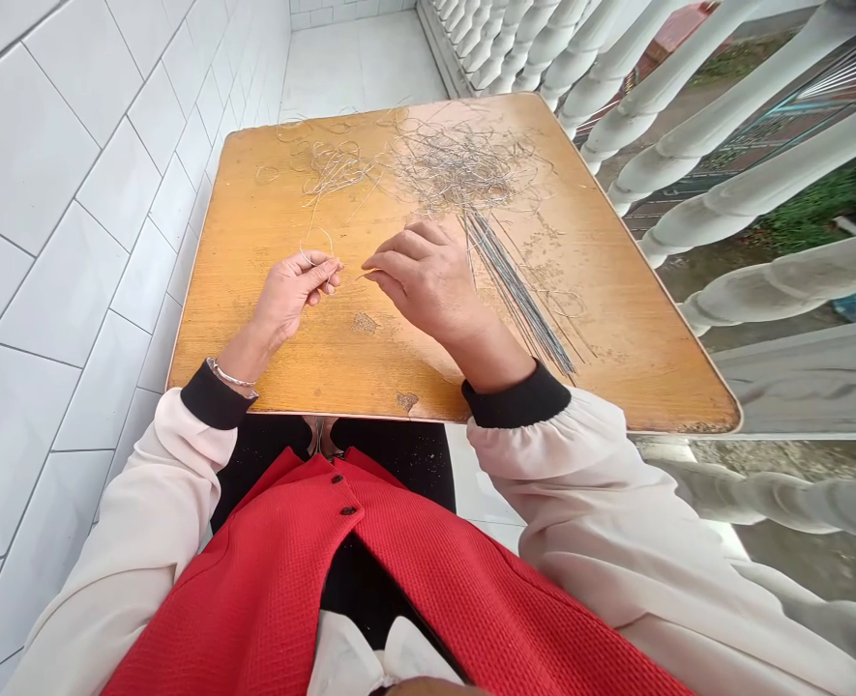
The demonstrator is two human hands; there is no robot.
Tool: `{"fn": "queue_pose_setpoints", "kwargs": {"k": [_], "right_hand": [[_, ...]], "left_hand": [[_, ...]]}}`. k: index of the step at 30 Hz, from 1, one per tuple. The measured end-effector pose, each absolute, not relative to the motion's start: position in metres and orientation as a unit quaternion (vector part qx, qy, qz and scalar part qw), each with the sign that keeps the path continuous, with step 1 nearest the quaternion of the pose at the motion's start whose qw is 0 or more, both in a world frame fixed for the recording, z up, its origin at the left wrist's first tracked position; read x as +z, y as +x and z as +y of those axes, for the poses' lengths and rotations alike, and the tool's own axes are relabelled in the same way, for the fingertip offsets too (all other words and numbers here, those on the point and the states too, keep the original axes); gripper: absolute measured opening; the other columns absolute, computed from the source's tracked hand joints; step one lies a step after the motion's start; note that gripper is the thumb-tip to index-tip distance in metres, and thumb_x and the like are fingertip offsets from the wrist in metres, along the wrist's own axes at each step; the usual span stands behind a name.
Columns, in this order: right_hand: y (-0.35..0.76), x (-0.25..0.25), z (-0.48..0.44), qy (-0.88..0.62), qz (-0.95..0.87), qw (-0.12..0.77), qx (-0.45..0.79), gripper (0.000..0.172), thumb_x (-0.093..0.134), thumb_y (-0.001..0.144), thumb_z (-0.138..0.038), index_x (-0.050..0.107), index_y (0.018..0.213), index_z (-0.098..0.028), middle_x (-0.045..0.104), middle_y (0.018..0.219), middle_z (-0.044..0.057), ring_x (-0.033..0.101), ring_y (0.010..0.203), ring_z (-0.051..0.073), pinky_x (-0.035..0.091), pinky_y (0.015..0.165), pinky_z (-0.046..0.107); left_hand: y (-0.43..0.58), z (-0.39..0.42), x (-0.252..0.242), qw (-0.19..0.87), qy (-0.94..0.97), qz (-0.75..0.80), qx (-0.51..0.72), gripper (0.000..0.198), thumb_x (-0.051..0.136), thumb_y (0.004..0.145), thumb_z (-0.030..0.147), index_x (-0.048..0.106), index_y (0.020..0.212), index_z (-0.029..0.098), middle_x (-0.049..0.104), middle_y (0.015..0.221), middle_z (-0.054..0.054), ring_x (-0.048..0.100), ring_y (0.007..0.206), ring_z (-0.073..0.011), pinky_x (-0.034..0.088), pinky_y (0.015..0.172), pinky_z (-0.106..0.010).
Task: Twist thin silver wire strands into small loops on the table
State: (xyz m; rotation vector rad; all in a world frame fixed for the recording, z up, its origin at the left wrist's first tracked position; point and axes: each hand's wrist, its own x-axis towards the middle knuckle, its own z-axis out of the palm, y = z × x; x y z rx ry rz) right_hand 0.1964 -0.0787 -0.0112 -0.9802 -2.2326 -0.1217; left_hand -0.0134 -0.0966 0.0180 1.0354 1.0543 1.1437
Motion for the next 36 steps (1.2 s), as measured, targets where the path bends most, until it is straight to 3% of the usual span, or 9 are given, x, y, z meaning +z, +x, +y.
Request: {"fn": "queue_pose_setpoints", "kwargs": {"k": [8, 14, 24, 31, 36], "right_hand": [[0.195, -0.014, -0.08, -0.366, -0.872, 0.323, -0.024, 0.035, 0.045, 0.11, -0.033, 0.077, 0.097, -0.025, 0.069, 0.09, 0.009, 0.058, 0.086, 0.025, 0.051, 0.083, 0.043], [0.193, -0.017, -0.08, -0.367, -0.873, 0.322, -0.015, 0.034, 0.046, 0.109, -0.031, 0.078, 0.099, -0.025, 0.07, 0.093, 0.009, 0.058, 0.088, 0.026, 0.049, 0.084, 0.044], [0.191, -0.018, -0.085, -0.392, -0.842, 0.369, 0.016, 0.029, 0.051, 0.107, -0.031, 0.077, 0.097, -0.023, 0.071, 0.096, 0.009, 0.065, 0.088, 0.022, 0.051, 0.079, 0.038], [0.185, -0.015, -0.09, -0.444, -0.773, 0.434, 0.13, 0.017, 0.06, 0.098, -0.025, 0.072, 0.086, -0.023, 0.071, 0.086, 0.007, 0.065, 0.079, 0.02, 0.052, 0.079, 0.038], [0.175, -0.011, -0.094, -0.482, -0.662, 0.458, 0.347, 0.02, 0.073, 0.09, -0.033, 0.066, 0.075, -0.022, 0.062, 0.065, 0.0, 0.052, 0.054, 0.013, 0.046, 0.058, 0.032]], "left_hand": [[-0.017, -0.095, 0.013, 0.591, 0.441, 0.443, 0.509, 0.02, 0.072, 0.099, 0.015, 0.071, 0.078, 0.016, 0.073, 0.073, 0.002, 0.063, 0.062, -0.0026, 0.037, 0.054, -0.015], [-0.015, -0.096, 0.014, 0.598, 0.443, 0.441, 0.501, 0.016, 0.077, 0.096, 0.023, 0.069, 0.083, 0.017, 0.078, 0.086, -0.001, 0.074, 0.076, -0.0076, 0.042, 0.059, -0.017], [-0.016, -0.094, 0.01, 0.609, 0.432, 0.438, 0.501, 0.02, 0.068, 0.097, 0.008, 0.071, 0.079, 0.016, 0.073, 0.073, 0.001, 0.058, 0.06, -0.0025, 0.037, 0.053, -0.015], [-0.016, -0.094, 0.008, 0.632, 0.399, 0.432, 0.505, 0.01, 0.074, 0.097, 0.024, 0.074, 0.09, 0.018, 0.08, 0.096, -0.003, 0.075, 0.087, -0.0085, 0.048, 0.071, -0.018], [-0.014, -0.096, 0.005, 0.634, 0.404, 0.413, 0.514, 0.014, 0.072, 0.099, 0.023, 0.074, 0.086, 0.018, 0.081, 0.095, -0.002, 0.073, 0.087, -0.0079, 0.047, 0.072, -0.017]]}}
